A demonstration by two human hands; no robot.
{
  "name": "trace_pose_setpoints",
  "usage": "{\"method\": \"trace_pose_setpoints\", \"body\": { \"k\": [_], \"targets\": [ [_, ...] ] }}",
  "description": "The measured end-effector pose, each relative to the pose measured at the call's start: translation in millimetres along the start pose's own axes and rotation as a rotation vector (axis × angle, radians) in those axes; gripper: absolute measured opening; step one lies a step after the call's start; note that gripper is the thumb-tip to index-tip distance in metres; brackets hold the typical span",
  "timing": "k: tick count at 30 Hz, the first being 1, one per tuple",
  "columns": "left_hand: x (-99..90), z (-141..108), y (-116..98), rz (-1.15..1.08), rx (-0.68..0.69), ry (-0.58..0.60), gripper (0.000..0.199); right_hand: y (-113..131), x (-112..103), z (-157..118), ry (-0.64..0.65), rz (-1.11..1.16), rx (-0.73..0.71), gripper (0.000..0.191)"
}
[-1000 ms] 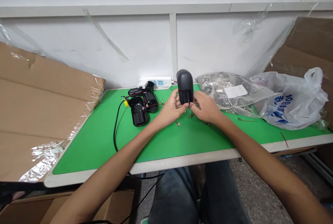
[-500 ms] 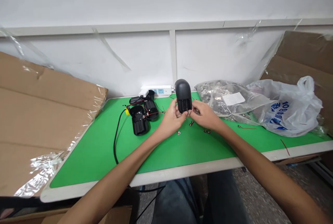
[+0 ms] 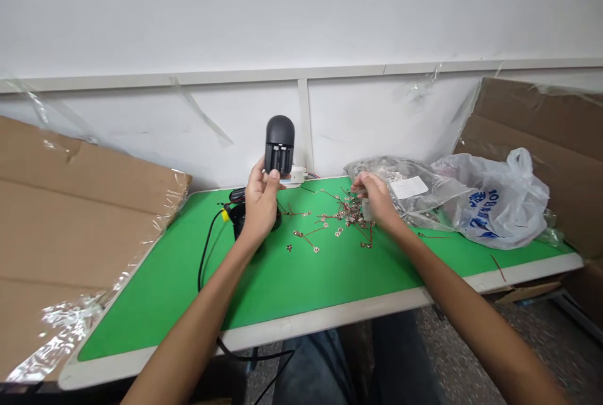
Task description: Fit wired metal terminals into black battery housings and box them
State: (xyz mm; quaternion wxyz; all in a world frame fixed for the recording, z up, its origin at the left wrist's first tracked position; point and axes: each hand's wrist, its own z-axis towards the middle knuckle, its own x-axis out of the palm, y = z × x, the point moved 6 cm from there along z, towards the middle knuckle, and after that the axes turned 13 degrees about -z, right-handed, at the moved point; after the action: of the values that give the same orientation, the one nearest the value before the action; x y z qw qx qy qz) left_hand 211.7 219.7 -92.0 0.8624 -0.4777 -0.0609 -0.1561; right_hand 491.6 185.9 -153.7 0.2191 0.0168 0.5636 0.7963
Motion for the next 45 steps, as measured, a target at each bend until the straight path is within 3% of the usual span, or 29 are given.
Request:
{"method": "trace_pose_setpoints", "body": {
  "k": [4,10,13,16,18,21,23,30,41,45],
  "targets": [
    [-5.7,1.4,-13.3,-0.012,0.127,-0.045,0.068,-10.1,-5.3,6.7,-0.061,0.128,0.109,0.042],
    [-20.1,8.4,-19.4,-0.18,0.258,-0.208,0.058,-12.7,-7.5,8.2,-0.09,0.276,0.165,0.039],
    [-11.0,6.3,-17.3,-0.255,0.095,-0.165,0.051,-7.0,-1.9,5.5,0.006,0.318,0.147,0.036],
    [19.3,-11.4,-2.2,-0.213,-0.259,0.049,0.044,7.1,13.9,-5.0,0.24,0.265,0.093,0.032],
    [38.6,-30.0,11.1,-0.18,-0.42,0.16,0.039,19.4,27.4,-17.3,0.417,0.15,0.019,0.034],
    [58.9,-55.4,35.5,-0.195,-0.586,0.249,0.037,33.8,44.2,-36.0,0.6,-0.028,-0.105,0.037],
    [66.3,-67.1,48.7,-0.251,-0.656,0.271,0.035,37.0,50.3,-43.1,0.641,-0.112,-0.149,0.032],
    [69.0,-81.2,64.9,-0.245,-0.765,0.276,0.034,25.0,56.2,-46.5,0.695,-0.282,-0.084,0.028],
    [61.6,-80.5,77.7,-0.179,-0.759,0.253,0.036,23.0,58.3,-48.9,0.727,-0.353,-0.043,0.035],
    [60.2,-79.1,79.7,-0.193,-0.758,0.247,0.035,24.6,61.0,-51.7,0.8,-0.39,-0.103,0.035]
  ]
}}
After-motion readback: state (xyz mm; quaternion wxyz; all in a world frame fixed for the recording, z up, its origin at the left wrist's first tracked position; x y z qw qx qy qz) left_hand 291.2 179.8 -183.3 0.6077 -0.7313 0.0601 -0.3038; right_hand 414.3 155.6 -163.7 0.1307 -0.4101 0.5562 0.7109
